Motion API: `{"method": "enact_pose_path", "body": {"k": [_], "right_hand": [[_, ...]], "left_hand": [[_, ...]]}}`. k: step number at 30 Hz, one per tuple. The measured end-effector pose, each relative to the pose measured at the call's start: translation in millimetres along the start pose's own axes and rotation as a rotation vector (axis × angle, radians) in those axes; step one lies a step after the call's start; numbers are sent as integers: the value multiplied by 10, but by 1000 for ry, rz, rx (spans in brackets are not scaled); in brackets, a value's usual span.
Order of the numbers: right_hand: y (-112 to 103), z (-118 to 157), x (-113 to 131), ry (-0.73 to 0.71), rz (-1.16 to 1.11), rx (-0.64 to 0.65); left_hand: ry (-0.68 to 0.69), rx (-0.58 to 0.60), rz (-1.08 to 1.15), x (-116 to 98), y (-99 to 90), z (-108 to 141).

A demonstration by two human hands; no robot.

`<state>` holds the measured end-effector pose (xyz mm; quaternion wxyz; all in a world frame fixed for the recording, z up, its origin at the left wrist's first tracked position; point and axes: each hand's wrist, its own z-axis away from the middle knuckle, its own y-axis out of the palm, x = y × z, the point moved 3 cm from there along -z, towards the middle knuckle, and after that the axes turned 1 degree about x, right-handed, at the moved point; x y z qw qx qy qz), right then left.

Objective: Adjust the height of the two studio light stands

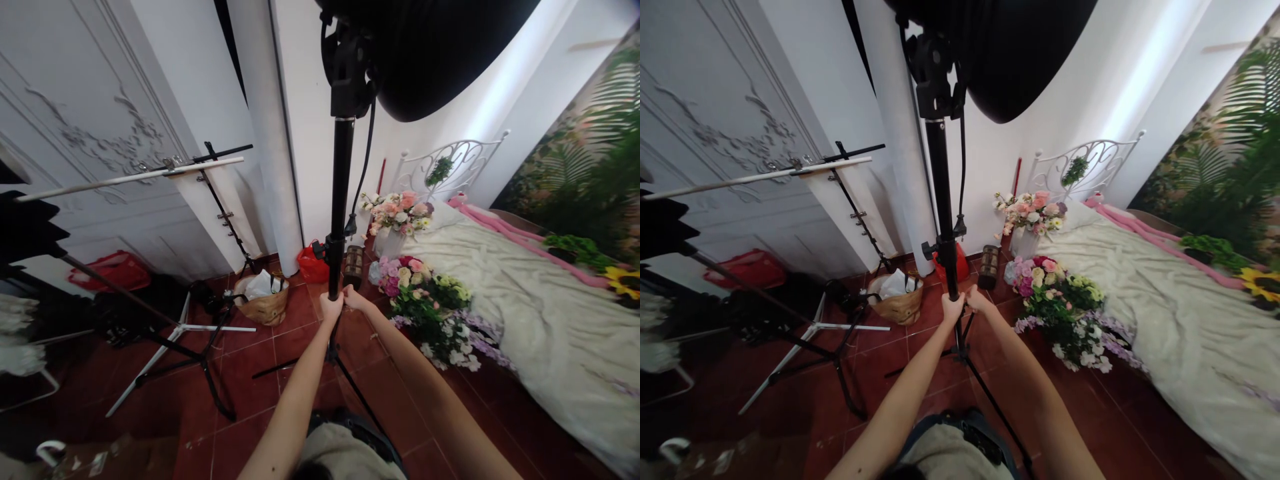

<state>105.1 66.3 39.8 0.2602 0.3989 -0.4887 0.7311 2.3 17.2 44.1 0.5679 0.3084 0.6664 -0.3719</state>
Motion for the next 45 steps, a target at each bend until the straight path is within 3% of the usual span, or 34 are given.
{"method": "enact_pose_path", "body": {"k": [5, 8, 17, 23, 32, 36, 41, 45], "right_hand": [[124, 297, -128, -178, 132, -168], [184, 389, -159, -150, 206, -250], [-78, 260, -26, 62, 247, -68], [-12, 111, 58, 205, 154, 91], [44, 380, 24, 171, 67, -49], [75, 449, -18, 34, -56, -165], [57, 451, -10, -85, -413, -274], [-164, 442, 254, -153, -679, -271]], "left_hand": [[19, 10, 18, 3, 4, 6], [25, 20, 11, 22, 10, -2], [20, 22, 9, 6, 6, -9], [-8, 13, 36, -19, 1, 2], [-27, 11, 31, -33, -8, 10], [-13, 8, 43, -51, -13, 19], [-52, 9, 71, -94, -20, 35], [-80, -13, 105, -133, -30, 52]]}}
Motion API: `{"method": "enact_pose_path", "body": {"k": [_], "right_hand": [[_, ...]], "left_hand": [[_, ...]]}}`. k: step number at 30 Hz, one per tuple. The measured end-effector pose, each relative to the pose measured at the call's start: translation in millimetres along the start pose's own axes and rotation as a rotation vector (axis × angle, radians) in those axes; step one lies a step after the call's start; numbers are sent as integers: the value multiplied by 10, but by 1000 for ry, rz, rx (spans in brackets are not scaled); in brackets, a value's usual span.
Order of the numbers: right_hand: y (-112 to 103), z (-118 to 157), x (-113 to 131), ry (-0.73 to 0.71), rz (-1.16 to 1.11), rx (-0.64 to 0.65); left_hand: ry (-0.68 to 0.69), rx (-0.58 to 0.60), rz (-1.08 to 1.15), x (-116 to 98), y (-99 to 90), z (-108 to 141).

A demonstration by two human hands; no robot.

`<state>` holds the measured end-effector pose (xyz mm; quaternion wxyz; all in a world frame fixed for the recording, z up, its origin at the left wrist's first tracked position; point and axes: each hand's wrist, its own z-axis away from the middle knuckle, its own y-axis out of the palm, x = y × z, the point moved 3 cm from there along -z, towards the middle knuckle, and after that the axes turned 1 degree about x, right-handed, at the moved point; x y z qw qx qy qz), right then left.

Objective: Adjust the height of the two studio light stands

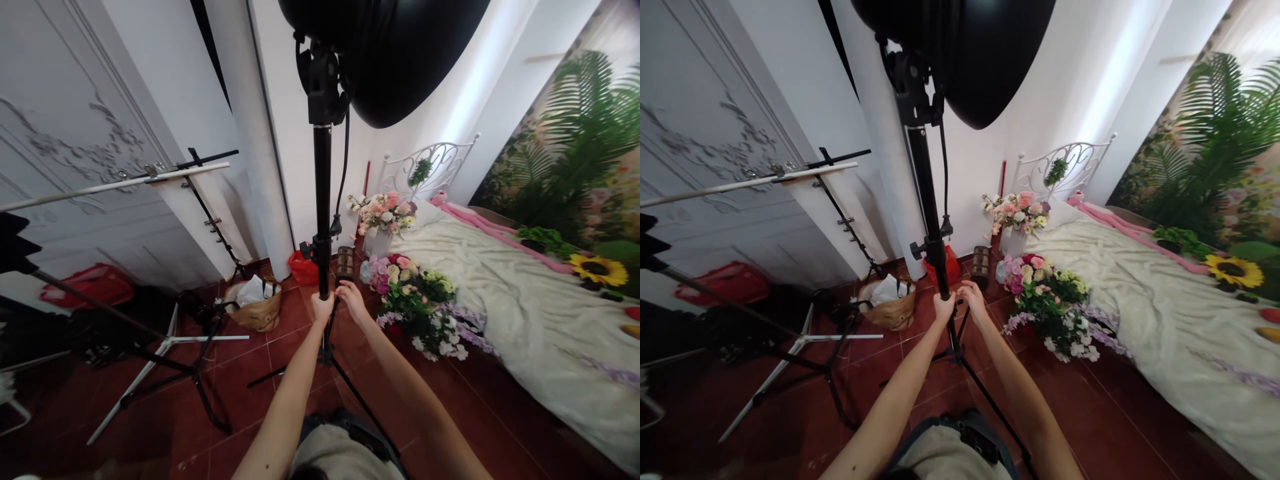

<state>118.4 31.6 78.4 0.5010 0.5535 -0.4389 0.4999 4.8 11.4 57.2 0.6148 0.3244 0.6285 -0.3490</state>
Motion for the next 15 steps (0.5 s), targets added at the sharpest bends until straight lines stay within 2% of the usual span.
{"method": "enact_pose_path", "body": {"k": [3, 5, 7, 9, 13, 15], "right_hand": [[102, -42, 534, -183, -105, 131], [257, -11, 916, -312, -80, 264], [448, 46, 1237, -412, -21, 306], [629, 80, 1467, -476, 41, 229], [813, 8, 1707, -548, 113, -58], [833, -71, 1766, -560, 126, -77]], "left_hand": [[-16, -29, 26, -33, -12, 18], [-6, -15, 29, -57, -17, 25], [15, 12, 20, -75, -20, 26], [39, 45, 14, -81, -21, 21], [27, 77, -6, -51, -25, -3], [10, 97, -20, -39, -37, -13]]}}
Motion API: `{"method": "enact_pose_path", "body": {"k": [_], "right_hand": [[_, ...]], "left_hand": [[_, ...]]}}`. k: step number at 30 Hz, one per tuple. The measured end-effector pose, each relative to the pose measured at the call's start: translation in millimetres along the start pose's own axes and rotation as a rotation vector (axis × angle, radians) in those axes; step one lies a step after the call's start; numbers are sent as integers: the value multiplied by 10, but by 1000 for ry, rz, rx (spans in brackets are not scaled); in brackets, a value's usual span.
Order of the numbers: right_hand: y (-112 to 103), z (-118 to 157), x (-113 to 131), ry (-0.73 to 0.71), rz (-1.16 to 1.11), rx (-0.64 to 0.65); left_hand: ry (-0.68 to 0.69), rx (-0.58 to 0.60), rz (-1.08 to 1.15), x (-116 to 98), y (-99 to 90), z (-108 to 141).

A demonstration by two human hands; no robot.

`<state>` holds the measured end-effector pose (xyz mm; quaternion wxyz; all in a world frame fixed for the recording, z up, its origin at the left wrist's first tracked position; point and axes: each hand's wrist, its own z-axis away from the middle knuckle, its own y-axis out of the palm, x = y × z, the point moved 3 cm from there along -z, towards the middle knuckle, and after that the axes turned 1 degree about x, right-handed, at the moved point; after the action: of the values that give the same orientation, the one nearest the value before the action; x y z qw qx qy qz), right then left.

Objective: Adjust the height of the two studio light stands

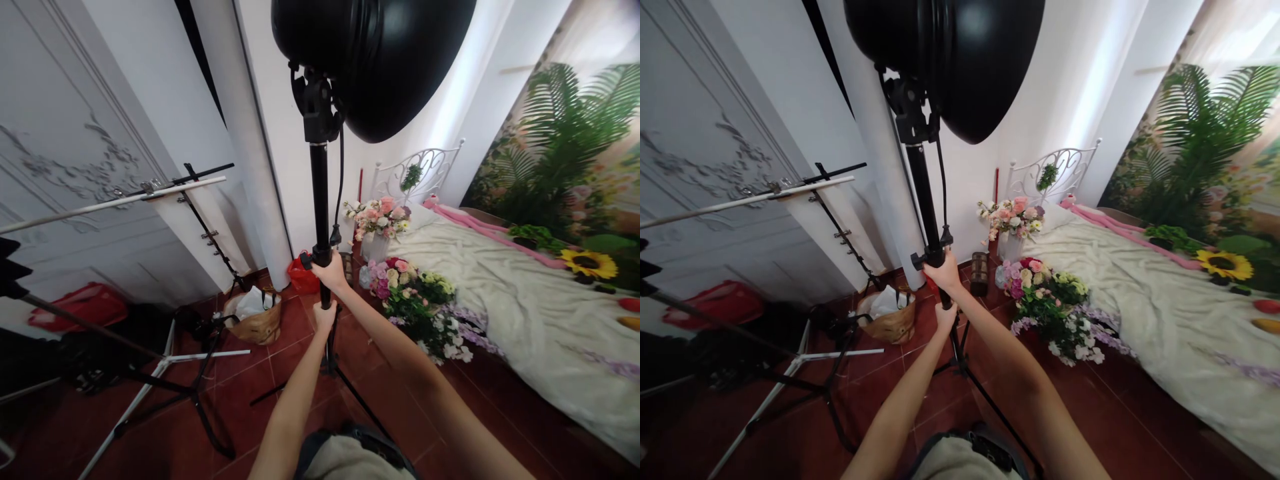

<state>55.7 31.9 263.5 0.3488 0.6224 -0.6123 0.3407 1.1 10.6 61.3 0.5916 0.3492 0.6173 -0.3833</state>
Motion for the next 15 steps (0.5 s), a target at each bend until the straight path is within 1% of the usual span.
{"method": "enact_pose_path", "body": {"k": [3, 6, 8, 11, 13, 15], "right_hand": [[-3, -137, 38, -20, -43, 86], [-8, -273, 162, -31, -109, 184], [-6, -362, 275, -25, -136, 228], [-11, -446, 436, -37, -107, 199], [-13, -438, 498, -51, -44, 133], [-8, -377, 507, -47, 24, 47]], "left_hand": [[54, 99, 21, -31, -32, 8], [185, 207, 44, -83, -91, 40], [246, 237, 28, -66, -144, 59], [233, 252, -20, 85, -211, 67], [194, 277, -44, 226, -232, 62], [175, 306, -45, 342, -235, 53]]}}
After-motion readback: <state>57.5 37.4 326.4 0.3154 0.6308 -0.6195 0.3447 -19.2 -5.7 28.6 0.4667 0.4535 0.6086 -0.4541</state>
